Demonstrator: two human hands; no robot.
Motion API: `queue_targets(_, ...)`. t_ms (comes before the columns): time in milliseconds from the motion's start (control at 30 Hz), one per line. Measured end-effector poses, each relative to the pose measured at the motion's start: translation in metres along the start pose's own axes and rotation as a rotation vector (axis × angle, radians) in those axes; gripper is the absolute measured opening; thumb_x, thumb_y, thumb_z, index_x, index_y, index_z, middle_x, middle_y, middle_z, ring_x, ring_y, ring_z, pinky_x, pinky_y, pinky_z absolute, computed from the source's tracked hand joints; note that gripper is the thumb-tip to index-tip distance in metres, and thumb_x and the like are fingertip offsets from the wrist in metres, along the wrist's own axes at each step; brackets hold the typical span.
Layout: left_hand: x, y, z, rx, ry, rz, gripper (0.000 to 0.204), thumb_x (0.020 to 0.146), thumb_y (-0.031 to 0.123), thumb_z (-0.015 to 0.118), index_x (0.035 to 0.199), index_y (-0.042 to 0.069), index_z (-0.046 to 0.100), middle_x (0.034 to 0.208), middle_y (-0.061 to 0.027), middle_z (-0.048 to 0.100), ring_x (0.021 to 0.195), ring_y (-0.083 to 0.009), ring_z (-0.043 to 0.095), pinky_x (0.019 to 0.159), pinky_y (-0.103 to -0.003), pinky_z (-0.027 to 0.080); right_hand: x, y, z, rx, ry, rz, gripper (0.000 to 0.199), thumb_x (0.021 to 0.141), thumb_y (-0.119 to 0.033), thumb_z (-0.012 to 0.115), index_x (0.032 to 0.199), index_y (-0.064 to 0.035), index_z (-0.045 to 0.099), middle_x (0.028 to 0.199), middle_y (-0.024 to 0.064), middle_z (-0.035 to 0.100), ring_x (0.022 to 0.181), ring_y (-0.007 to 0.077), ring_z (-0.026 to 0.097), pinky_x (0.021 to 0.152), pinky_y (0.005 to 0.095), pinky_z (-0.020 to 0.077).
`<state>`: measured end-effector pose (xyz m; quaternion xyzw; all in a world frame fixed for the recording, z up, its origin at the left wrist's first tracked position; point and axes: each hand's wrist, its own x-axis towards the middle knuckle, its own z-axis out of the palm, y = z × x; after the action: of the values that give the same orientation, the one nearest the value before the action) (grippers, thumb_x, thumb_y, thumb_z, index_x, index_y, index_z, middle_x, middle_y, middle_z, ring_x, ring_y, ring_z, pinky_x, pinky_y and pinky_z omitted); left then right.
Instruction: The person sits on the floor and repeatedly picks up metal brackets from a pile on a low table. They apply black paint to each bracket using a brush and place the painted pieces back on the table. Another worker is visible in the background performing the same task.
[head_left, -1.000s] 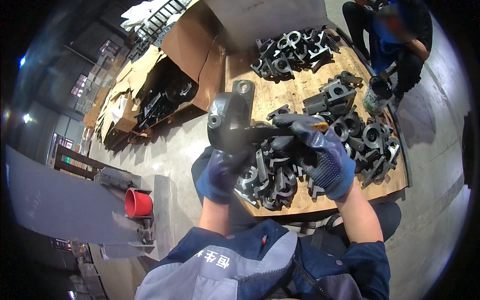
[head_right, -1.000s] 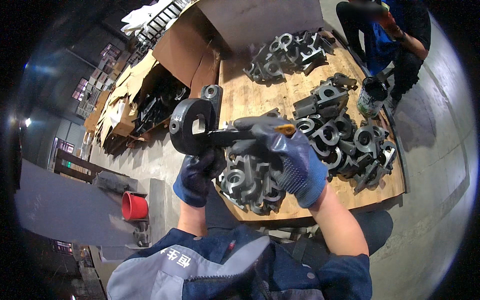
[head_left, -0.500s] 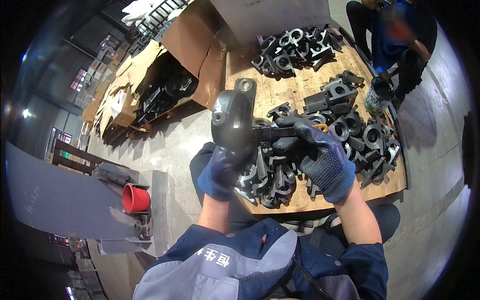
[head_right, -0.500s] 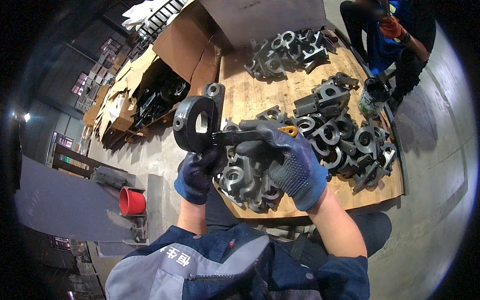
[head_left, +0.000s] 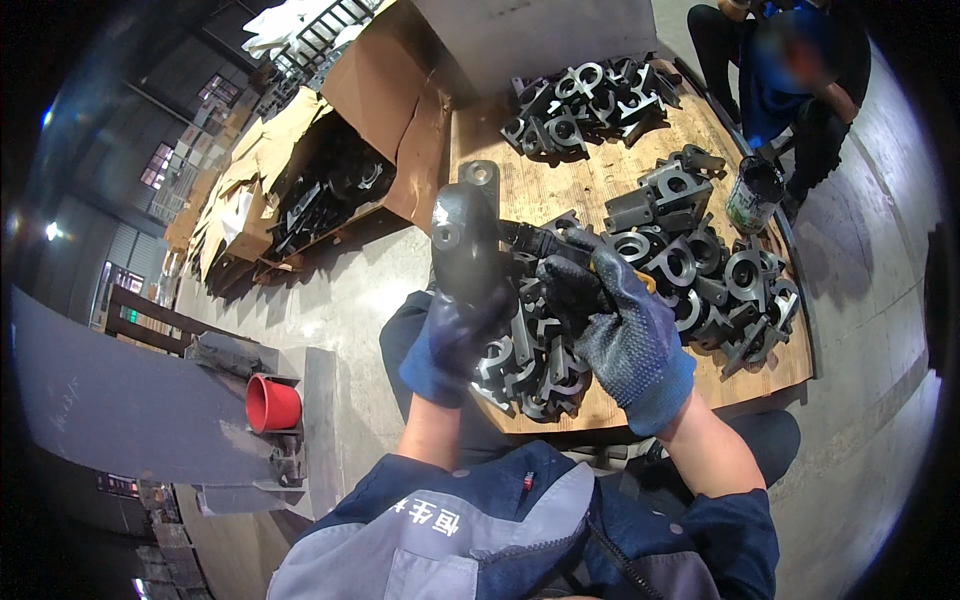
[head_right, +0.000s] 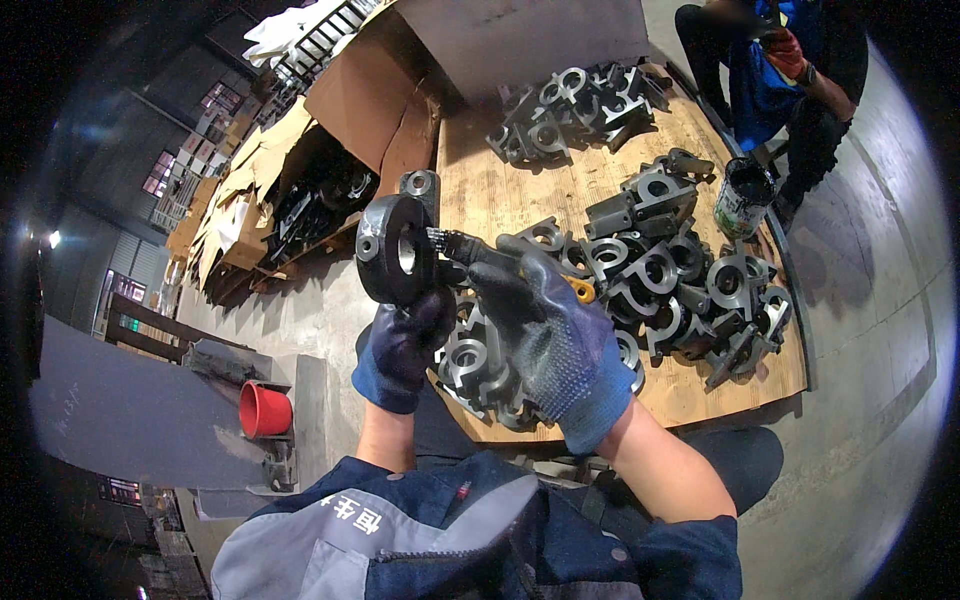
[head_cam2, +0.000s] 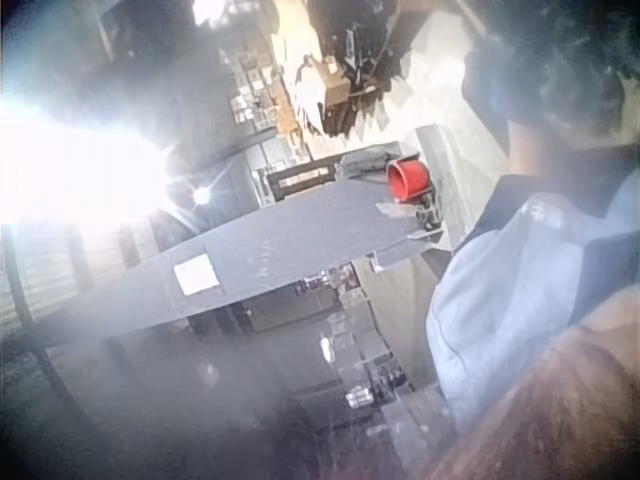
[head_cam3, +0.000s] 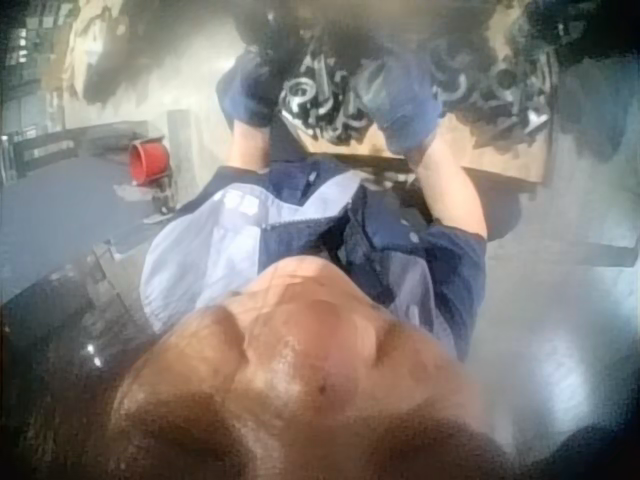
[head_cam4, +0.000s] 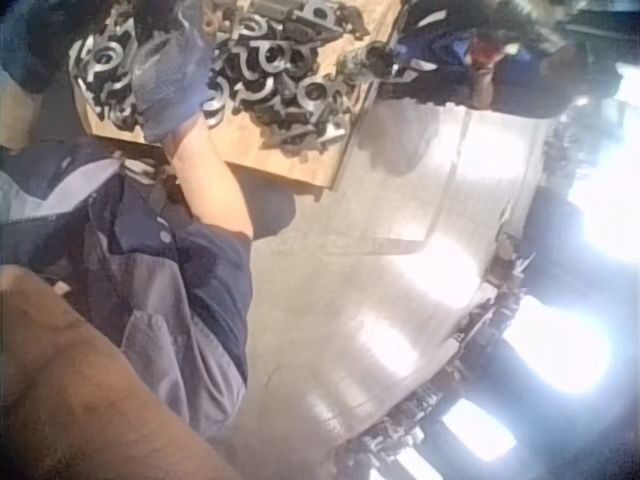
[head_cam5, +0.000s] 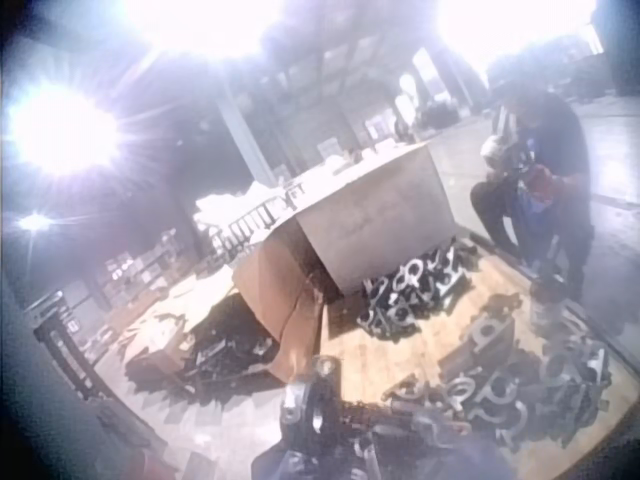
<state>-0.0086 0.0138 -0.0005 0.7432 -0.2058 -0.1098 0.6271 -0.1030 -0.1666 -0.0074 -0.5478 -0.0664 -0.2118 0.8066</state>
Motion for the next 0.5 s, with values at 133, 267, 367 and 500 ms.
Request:
queue_targets(133, 0.000, 0.009, 0.002, -0.130, 0.014, -0.037, 0.036, 0.090, 0.013, 0.063, 0.125, 0.004, 0.055, 0.100, -0.0055, 0.062, 0.083, -0.0124, 0.061, 0.071, -0.022, 0.052, -0.001, -0.006, -0.001, -0.310, -0.067, -0.099, 0.040, 0.103, -0.022, 0.044, 0.138, -0.0033, 0.045, 0.125, 0.0141, 0.059, 0.118, 0.0179, 0.057, 0.105, 0.0306, 0.0438)
queue_targets(267, -0.002, 0.000, -0.001, -0.166, 0.021, -0.027, 0.037, 0.090, 0.012, 0.063, 0.125, 0.004, 0.055, 0.100, -0.0053, 0.062, 0.085, -0.0126, 0.061, 0.071, -0.022, 0.051, 0.006, -0.009, 0.006, 0.198, 0.010, 0.141, 0.041, 0.098, -0.009, 0.050, 0.139, -0.0030, 0.044, 0.125, 0.0130, 0.060, 0.113, 0.0182, 0.060, 0.100, 0.0299, 0.0487)
queue_targets(367, -0.001, 0.002, 0.000, -0.334, -0.030, -0.078, 0.034, 0.091, 0.011, 0.063, 0.123, 0.003, 0.056, 0.099, -0.0054, 0.063, 0.084, -0.0124, 0.061, 0.069, -0.022, 0.051, 0.011, -0.007, 0.005, 0.411, 0.072, 0.253, 0.047, 0.092, 0.003, 0.055, 0.137, -0.0026, 0.046, 0.122, 0.0120, 0.062, 0.107, 0.0184, 0.064, 0.095, 0.0302, 0.0524)
queue_targets(500, 0.000, 0.002, -0.008, -0.326, -0.027, -0.141, 0.034, 0.089, 0.011, 0.064, 0.121, 0.004, 0.054, 0.104, -0.0062, 0.062, 0.082, -0.0124, 0.059, 0.070, -0.024, 0.050, 0.007, -0.004, -0.009, -0.165, -0.070, -0.025, 0.046, 0.088, 0.006, 0.058, 0.133, -0.0009, 0.049, 0.121, 0.0124, 0.063, 0.105, 0.0192, 0.065, 0.092, 0.0318, 0.0543)
